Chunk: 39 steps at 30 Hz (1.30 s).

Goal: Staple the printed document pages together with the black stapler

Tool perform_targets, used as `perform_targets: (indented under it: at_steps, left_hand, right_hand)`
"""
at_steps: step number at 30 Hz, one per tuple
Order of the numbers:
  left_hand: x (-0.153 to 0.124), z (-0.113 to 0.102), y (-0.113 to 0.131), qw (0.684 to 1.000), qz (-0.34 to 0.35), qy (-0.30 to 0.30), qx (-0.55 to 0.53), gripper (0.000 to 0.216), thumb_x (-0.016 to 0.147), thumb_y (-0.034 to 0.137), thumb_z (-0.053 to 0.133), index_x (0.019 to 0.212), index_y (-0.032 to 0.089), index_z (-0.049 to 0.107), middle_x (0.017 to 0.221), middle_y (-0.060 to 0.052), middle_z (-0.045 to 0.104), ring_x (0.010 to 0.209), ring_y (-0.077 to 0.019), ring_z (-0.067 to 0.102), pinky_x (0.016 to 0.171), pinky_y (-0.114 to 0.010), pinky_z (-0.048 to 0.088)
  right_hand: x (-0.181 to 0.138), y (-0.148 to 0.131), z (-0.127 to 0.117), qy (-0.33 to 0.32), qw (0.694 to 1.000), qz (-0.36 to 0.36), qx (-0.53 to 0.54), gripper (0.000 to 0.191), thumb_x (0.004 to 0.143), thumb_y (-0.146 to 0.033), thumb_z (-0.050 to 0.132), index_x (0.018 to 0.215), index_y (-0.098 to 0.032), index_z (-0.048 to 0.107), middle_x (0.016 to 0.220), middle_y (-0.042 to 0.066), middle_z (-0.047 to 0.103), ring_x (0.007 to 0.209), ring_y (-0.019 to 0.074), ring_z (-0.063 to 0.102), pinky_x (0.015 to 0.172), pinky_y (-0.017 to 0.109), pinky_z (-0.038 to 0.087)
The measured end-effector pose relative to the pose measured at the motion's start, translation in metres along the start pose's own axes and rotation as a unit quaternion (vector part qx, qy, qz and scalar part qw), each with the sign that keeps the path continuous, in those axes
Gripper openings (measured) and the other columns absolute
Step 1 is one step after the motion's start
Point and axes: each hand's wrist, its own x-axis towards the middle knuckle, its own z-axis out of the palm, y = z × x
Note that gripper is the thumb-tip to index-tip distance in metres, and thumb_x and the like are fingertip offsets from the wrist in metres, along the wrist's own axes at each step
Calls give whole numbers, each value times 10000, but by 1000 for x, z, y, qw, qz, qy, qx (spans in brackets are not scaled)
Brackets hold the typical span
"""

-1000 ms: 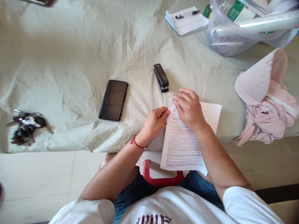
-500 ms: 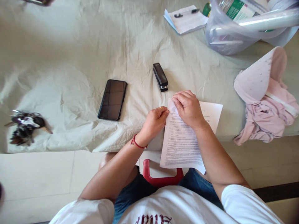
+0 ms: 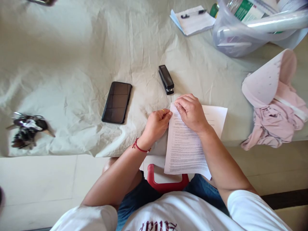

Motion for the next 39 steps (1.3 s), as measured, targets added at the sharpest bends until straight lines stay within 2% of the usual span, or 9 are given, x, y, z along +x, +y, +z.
perform_targets:
  at_steps: [7, 11, 15, 19, 27, 30, 33, 36, 39]
  left_hand:
    - [-1, -8, 0, 999, -29, 25, 11, 269, 1026, 311, 558, 779, 220, 611, 454, 65, 529, 458, -102, 421, 531, -266, 316]
    - [0, -14, 0, 998, -44, 39, 5, 231, 1020, 307, 562, 827, 217, 650, 447, 61, 552, 453, -118, 456, 532, -270, 323]
    - [1, -18, 1, 998, -40, 46, 13, 264, 1014, 285, 567, 767, 218, 636, 441, 50, 555, 450, -111, 461, 539, -265, 327]
    - [3, -19, 1, 998, -40, 53, 16, 275, 1011, 288, 565, 753, 220, 633, 440, 43, 554, 441, -118, 445, 524, -267, 327]
    - [2, -13, 5, 999, -40, 19, 28, 320, 1061, 281, 523, 750, 224, 573, 475, 41, 578, 481, -110, 442, 520, -256, 298]
    - [3, -10, 3, 999, -44, 20, 16, 306, 1071, 275, 513, 777, 222, 580, 481, 44, 577, 494, -111, 450, 526, -252, 307]
    - [5, -11, -1, 998, -42, 36, 12, 285, 1061, 273, 522, 795, 215, 608, 477, 41, 576, 494, -117, 445, 534, -255, 321]
    - [6, -11, -1, 998, -28, 51, 0, 282, 1053, 276, 536, 788, 215, 610, 471, 36, 576, 501, -121, 476, 561, -251, 372]
    - [3, -10, 3, 999, -21, 39, -24, 280, 1056, 291, 555, 794, 213, 617, 462, 40, 560, 470, -111, 490, 550, -248, 375]
  right_hand:
    - [-2, 23, -18, -14, 999, 8, 39, 299, 1107, -379, 544, 948, -245, 760, 1064, 85, 830, 1148, 298, 714, 1049, 476, 554]
    - [-12, 46, -46, -36, 994, 78, 67, 244, 1035, -404, 642, 890, -259, 774, 952, 47, 813, 1001, 268, 731, 949, 441, 562]
    - [-24, 61, -79, -47, 974, 188, 116, 260, 957, -491, 753, 836, -266, 799, 863, 12, 789, 819, 215, 693, 800, 372, 523]
    - [-34, 71, -98, -15, 957, 240, 160, 310, 889, -574, 836, 835, -269, 833, 799, 5, 766, 731, 182, 625, 703, 330, 491]
    - [-45, 75, -95, 75, 947, 252, 184, 215, 885, -456, 837, 800, -259, 824, 760, -14, 734, 714, 147, 603, 686, 300, 468]
    - [-43, 72, -91, 140, 908, 285, 274, 266, 796, -500, 919, 816, -257, 814, 754, -22, 726, 668, 132, 590, 655, 294, 472]
    - [-41, 69, -87, 149, 867, 323, 348, 391, 703, -556, 991, 905, -269, 820, 785, -28, 737, 656, 138, 606, 633, 298, 496]
    - [-40, 65, -84, 143, 847, 345, 378, 452, 623, -558, 1036, 875, -275, 789, 783, -22, 729, 668, 158, 623, 650, 322, 523]
    - [-40, 65, -83, 189, 829, 359, 384, 482, 545, -506, 1060, 779, -262, 717, 725, -13, 682, 628, 162, 588, 631, 344, 502]
